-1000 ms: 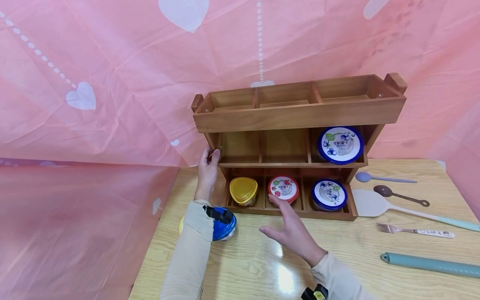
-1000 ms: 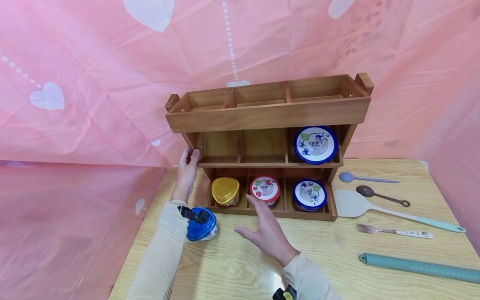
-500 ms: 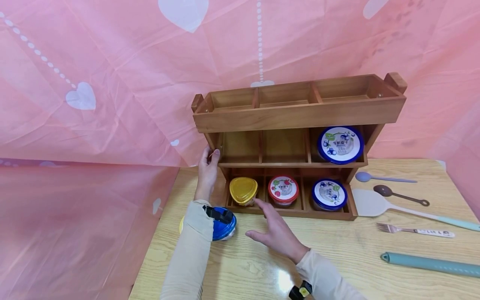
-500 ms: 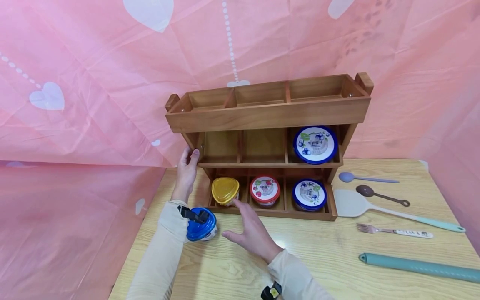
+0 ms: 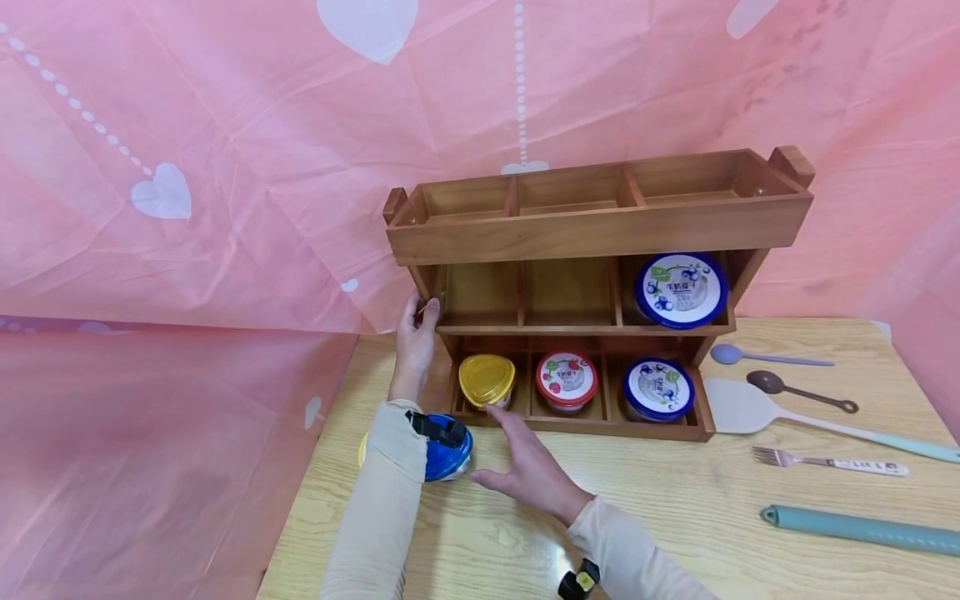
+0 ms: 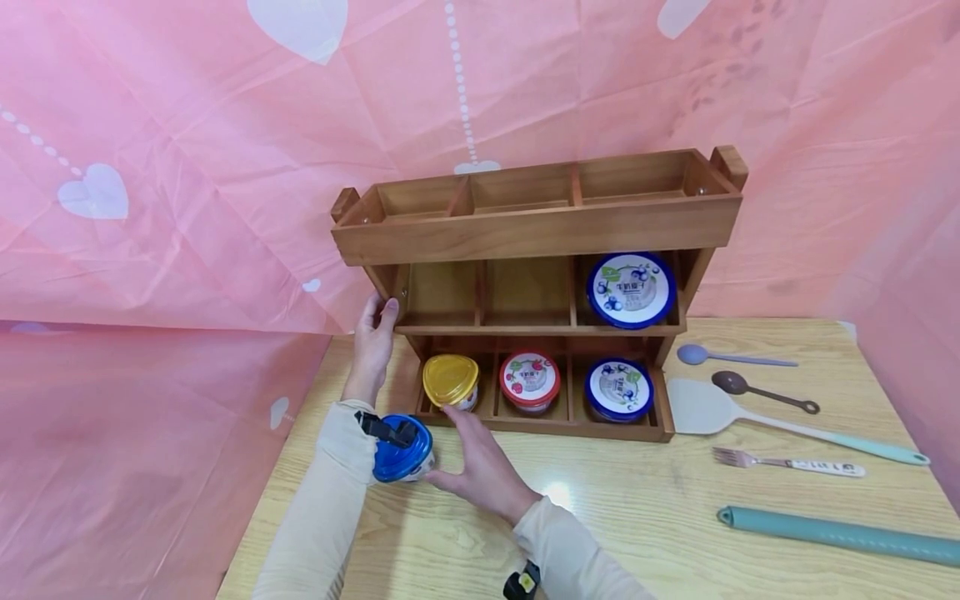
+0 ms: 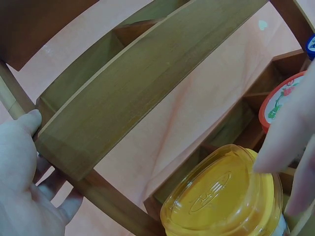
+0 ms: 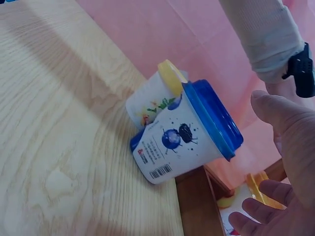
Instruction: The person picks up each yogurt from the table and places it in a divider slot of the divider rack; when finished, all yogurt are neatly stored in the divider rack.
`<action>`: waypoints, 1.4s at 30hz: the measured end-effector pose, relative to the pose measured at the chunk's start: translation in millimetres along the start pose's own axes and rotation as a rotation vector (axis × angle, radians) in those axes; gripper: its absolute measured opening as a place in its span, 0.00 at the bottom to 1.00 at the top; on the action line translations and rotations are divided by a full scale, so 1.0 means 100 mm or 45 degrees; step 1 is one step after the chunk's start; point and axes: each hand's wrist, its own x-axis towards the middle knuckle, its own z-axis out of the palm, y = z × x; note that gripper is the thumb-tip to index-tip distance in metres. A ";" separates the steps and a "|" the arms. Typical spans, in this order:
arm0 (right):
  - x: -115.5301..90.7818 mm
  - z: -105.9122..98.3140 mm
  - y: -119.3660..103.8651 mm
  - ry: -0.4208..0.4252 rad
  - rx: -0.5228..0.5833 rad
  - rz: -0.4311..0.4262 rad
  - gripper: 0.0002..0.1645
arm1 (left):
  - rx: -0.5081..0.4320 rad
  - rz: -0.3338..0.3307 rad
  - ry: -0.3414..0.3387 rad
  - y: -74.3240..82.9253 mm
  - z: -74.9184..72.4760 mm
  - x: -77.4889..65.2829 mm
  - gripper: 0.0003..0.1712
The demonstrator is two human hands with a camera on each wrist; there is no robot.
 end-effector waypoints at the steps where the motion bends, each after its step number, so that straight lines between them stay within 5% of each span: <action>1: 0.00 0.02 0.00 -0.005 0.003 -0.003 0.58 | 0.004 -0.004 -0.002 0.00 0.00 0.00 0.30; 14: 0.11 0.19 -0.06 -0.147 0.020 -0.026 0.62 | 0.034 -0.012 -0.017 0.01 -0.01 -0.02 0.32; 42: 0.30 0.45 -0.06 -0.210 0.019 0.048 0.67 | -0.034 0.031 -0.007 -0.01 0.01 0.00 0.29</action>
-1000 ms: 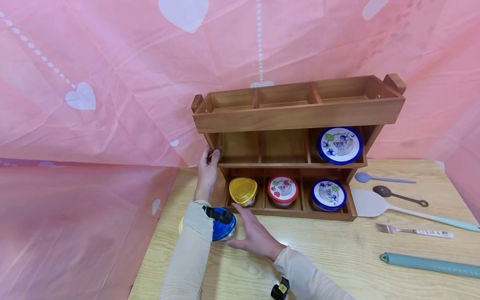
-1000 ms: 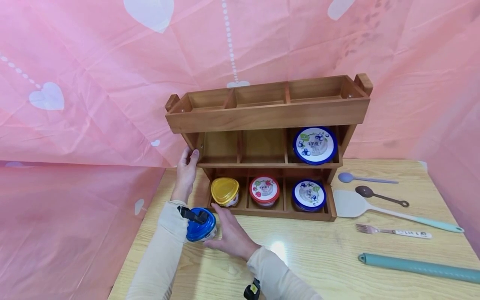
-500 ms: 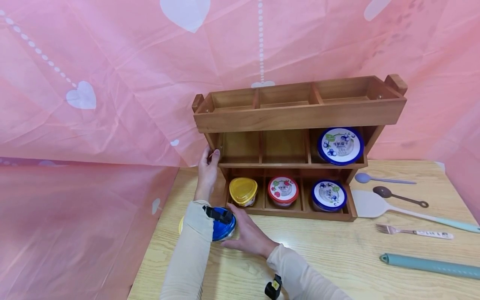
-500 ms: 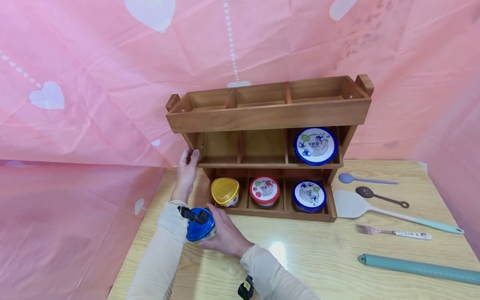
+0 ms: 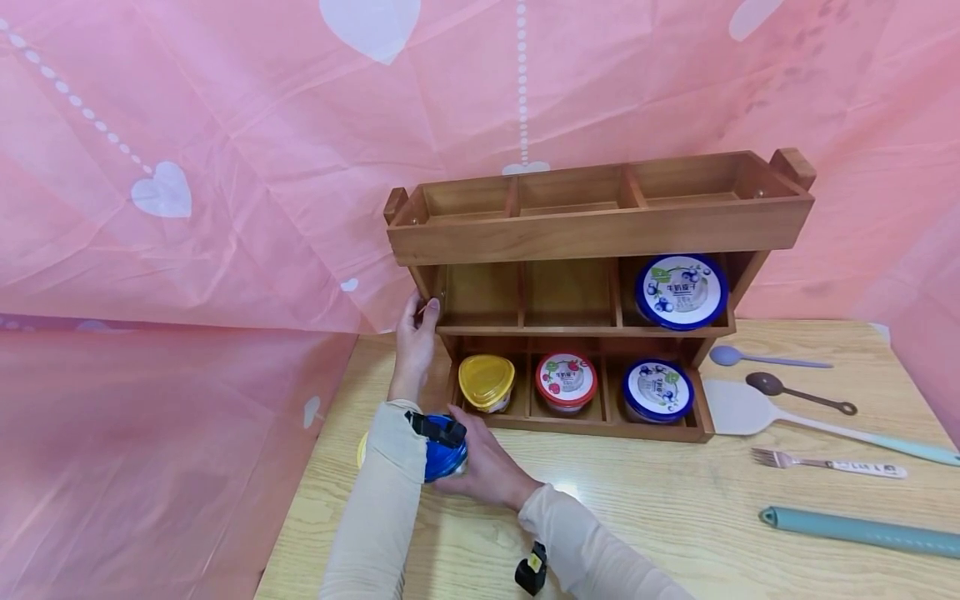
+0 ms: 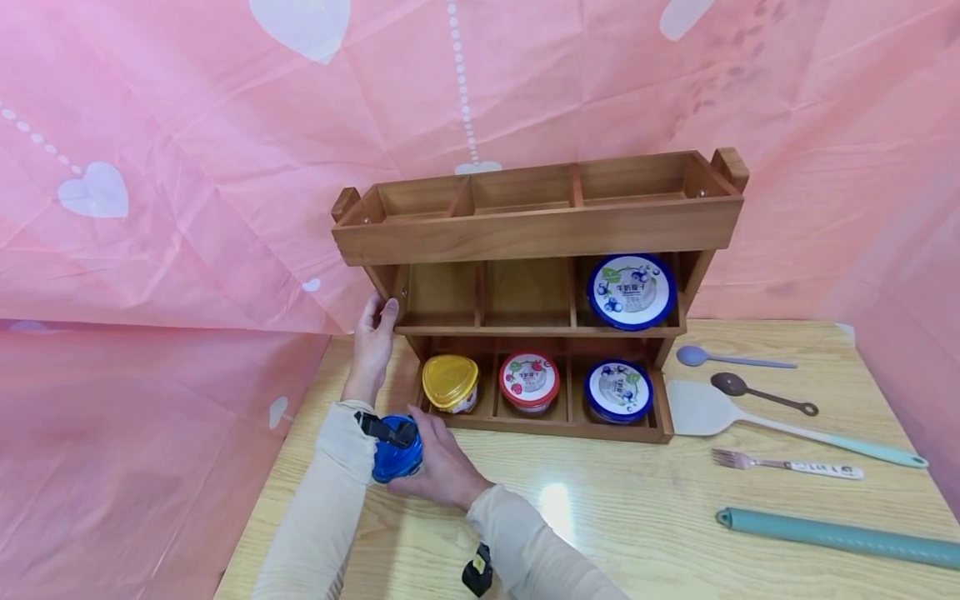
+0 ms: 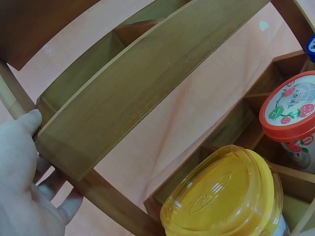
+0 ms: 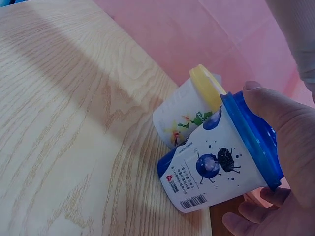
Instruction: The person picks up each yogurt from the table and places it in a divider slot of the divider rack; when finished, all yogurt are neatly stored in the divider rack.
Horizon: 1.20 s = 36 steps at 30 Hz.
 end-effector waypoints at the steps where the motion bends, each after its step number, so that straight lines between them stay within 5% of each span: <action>1: 0.01 0.01 0.00 0.001 0.004 0.002 0.67 | -0.002 0.000 0.001 0.00 0.00 0.00 0.29; 36: 0.11 0.14 0.10 0.014 0.086 0.011 0.57 | -0.030 0.003 -0.015 0.02 -0.01 0.00 0.28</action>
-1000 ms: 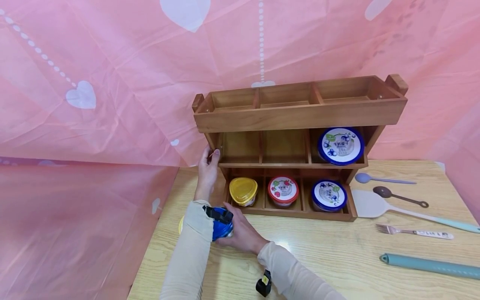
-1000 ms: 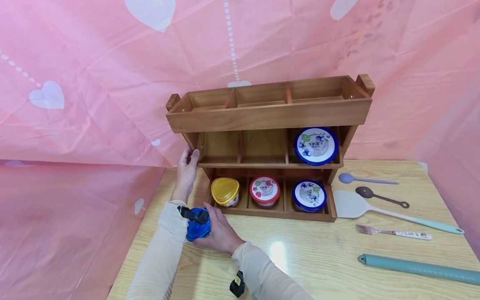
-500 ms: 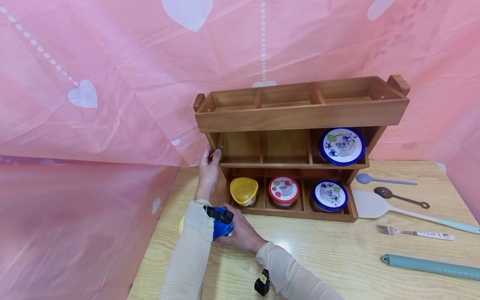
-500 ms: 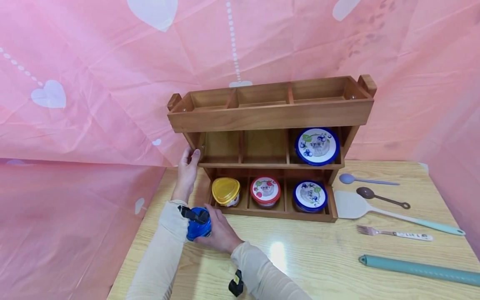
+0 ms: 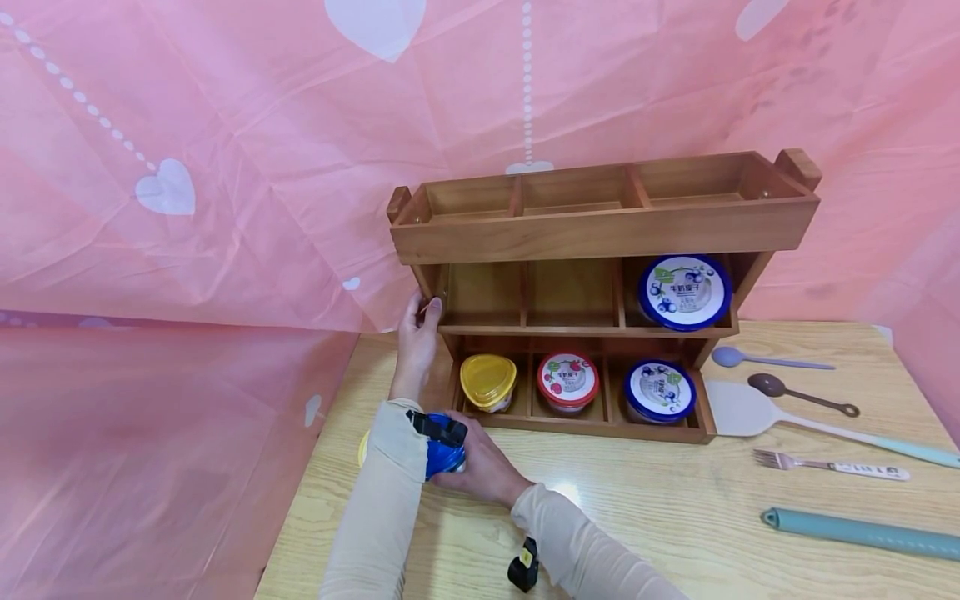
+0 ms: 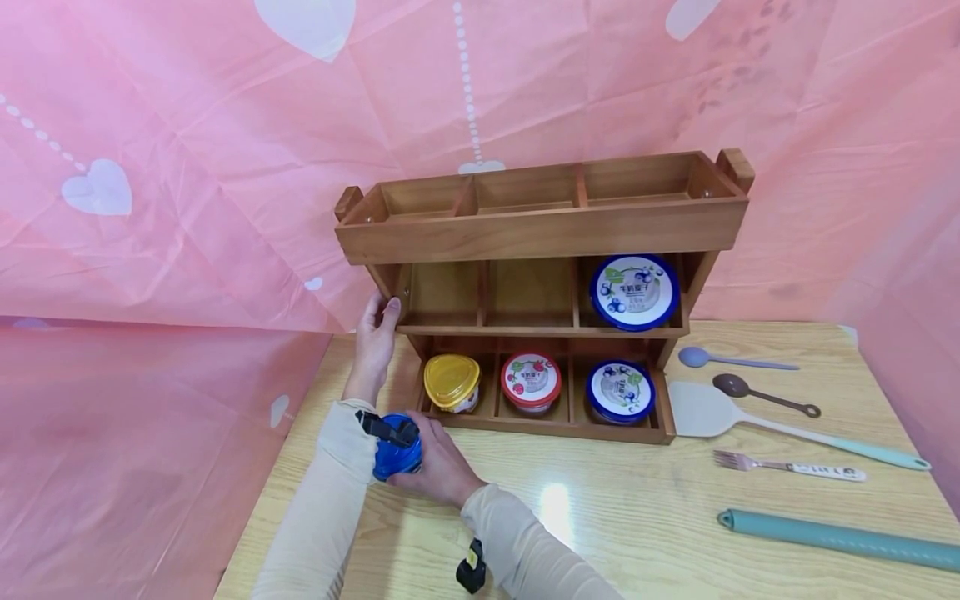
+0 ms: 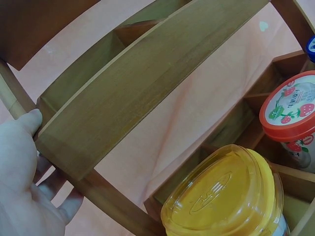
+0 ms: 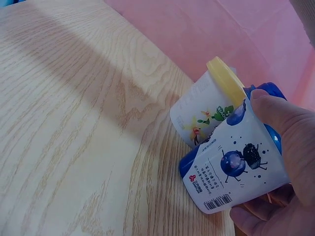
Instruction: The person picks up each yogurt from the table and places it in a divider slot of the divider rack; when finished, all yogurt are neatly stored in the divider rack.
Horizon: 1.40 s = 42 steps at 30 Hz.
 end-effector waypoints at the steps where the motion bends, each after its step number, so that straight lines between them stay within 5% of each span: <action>1: 0.00 0.00 0.00 0.001 0.000 0.001 0.57 | 0.001 0.000 0.001 0.00 0.00 0.00 0.28; 42: -0.25 -0.20 0.05 0.124 0.059 0.090 0.58 | 0.055 -0.020 0.016 -0.01 0.01 0.00 0.29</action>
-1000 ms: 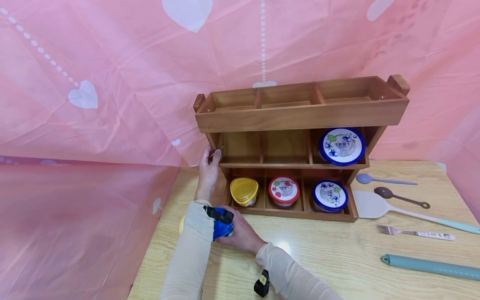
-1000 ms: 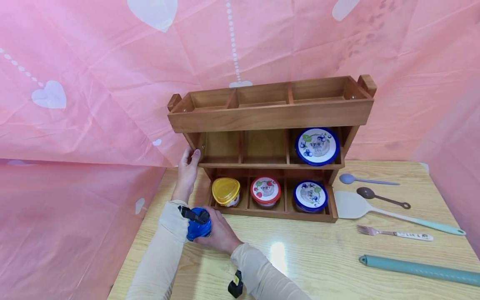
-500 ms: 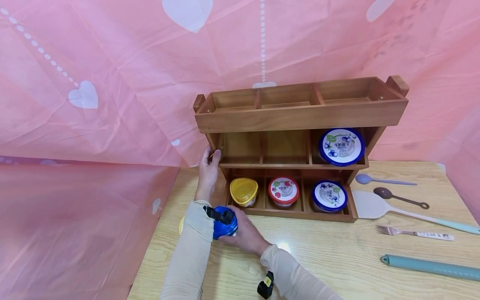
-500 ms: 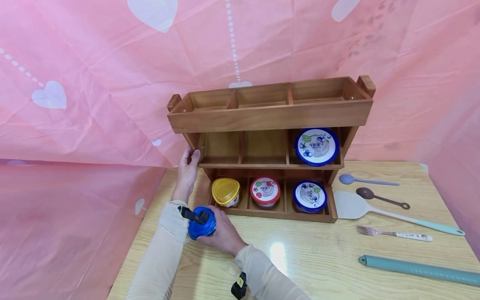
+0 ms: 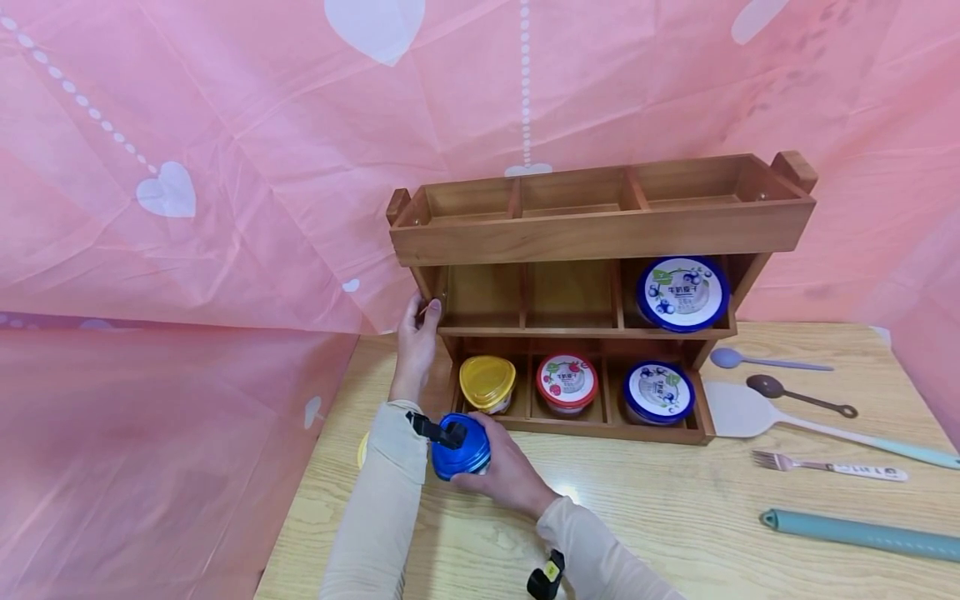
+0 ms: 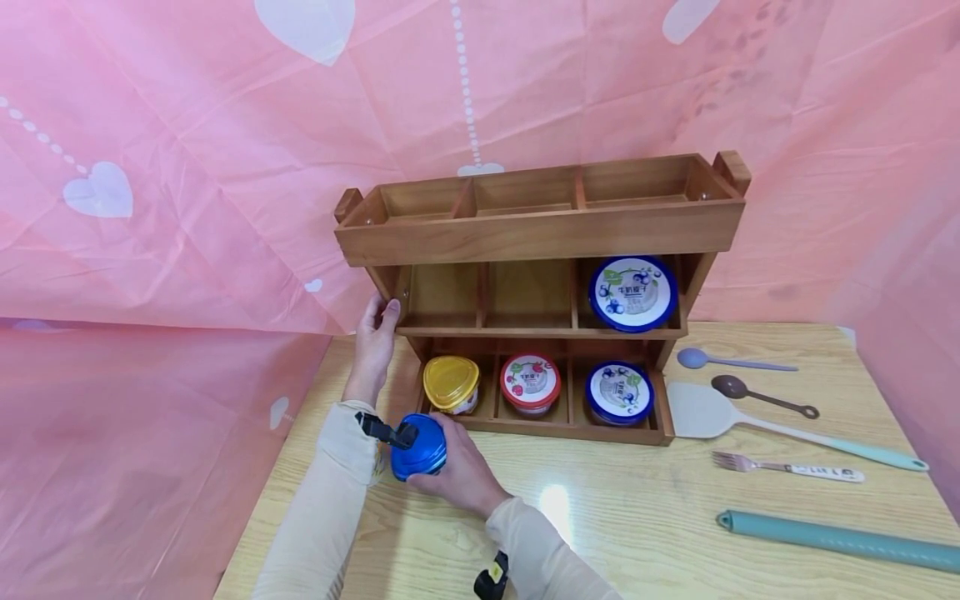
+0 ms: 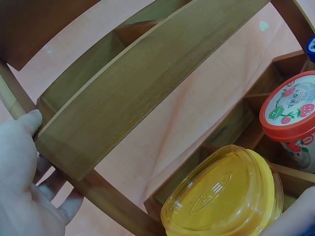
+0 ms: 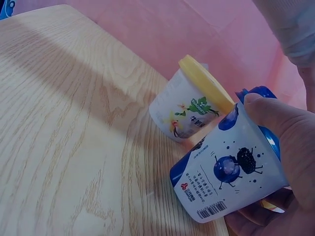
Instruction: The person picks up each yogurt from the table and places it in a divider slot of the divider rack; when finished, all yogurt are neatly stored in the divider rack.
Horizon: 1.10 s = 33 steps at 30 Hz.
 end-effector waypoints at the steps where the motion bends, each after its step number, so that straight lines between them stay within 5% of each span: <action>1: -0.01 -0.01 0.01 0.000 0.004 0.013 0.58 | 0.004 -0.002 0.001 0.00 0.00 0.00 0.29; 33: -0.28 -0.27 0.11 0.196 0.025 0.118 0.60 | 0.025 0.019 0.007 -0.02 0.00 -0.01 0.27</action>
